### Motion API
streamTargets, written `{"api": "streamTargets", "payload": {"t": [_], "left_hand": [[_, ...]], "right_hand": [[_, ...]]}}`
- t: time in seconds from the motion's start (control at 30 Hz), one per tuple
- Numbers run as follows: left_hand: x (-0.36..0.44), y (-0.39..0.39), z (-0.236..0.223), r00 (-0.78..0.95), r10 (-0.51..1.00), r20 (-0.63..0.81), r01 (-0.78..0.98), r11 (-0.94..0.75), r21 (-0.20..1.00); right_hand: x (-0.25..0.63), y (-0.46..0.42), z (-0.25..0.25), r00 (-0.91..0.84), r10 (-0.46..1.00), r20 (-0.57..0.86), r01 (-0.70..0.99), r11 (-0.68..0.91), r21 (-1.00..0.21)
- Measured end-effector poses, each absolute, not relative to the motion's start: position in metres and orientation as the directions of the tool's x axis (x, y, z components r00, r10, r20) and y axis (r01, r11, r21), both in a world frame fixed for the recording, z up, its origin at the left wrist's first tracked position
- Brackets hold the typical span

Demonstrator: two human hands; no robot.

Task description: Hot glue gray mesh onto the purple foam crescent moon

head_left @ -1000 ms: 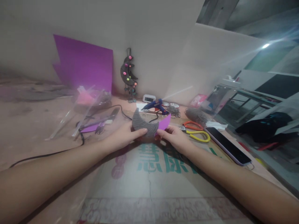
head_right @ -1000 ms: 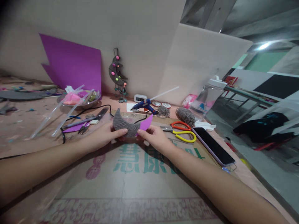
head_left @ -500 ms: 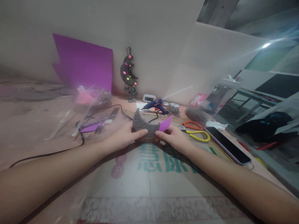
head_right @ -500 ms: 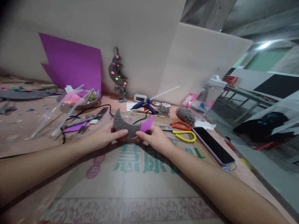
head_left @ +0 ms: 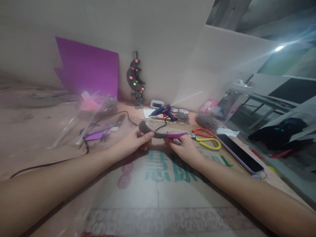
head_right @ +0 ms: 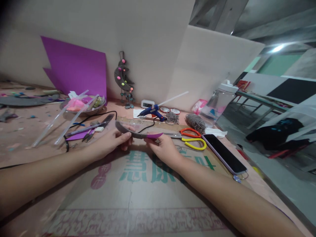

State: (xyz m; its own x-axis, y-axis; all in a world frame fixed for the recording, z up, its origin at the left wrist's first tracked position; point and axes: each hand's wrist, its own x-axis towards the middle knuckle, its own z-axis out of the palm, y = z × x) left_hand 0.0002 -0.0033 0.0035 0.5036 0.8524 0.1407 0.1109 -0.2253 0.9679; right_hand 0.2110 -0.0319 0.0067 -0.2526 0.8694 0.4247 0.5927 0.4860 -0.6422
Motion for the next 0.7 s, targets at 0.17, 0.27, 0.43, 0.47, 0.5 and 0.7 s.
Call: {"api": "streamTargets", "payload": {"t": [0.17, 0.27, 0.43, 0.47, 0.5, 0.7], "left_hand": [[0.001, -0.004, 0.003, 0.455, 0.883, 0.114, 0.035, -0.146, 0.989], [0.0, -0.006, 0.003, 0.453, 0.885, 0.106, 0.027, -0.133, 0.991], [0.0, -0.006, 0.0, 0.441, 0.894, 0.081, -0.172, -0.005, 0.985], [0.001, -0.004, -0.002, 0.431, 0.901, 0.056, -0.215, 0.042, 0.976], [0.001, -0.002, -0.005, 0.422, 0.906, 0.02, -0.23, 0.085, 0.969], [0.001, 0.005, -0.013, 0.374, 0.927, -0.027, -0.212, 0.113, 0.971]], "right_hand": [[0.213, -0.03, 0.004, -0.369, 0.831, 0.416, 0.61, 0.554, -0.567], [0.213, -0.031, 0.002, -0.452, 0.793, 0.408, 0.627, 0.608, -0.488], [0.214, -0.033, 0.004, -0.529, 0.739, 0.417, 0.649, 0.669, -0.361], [0.216, -0.034, 0.007, -0.529, 0.729, 0.433, 0.658, 0.675, -0.333], [0.218, -0.034, 0.011, -0.524, 0.721, 0.454, 0.667, 0.679, -0.308], [0.237, -0.031, 0.053, -0.342, 0.711, 0.614, 0.741, 0.606, -0.29]]}}
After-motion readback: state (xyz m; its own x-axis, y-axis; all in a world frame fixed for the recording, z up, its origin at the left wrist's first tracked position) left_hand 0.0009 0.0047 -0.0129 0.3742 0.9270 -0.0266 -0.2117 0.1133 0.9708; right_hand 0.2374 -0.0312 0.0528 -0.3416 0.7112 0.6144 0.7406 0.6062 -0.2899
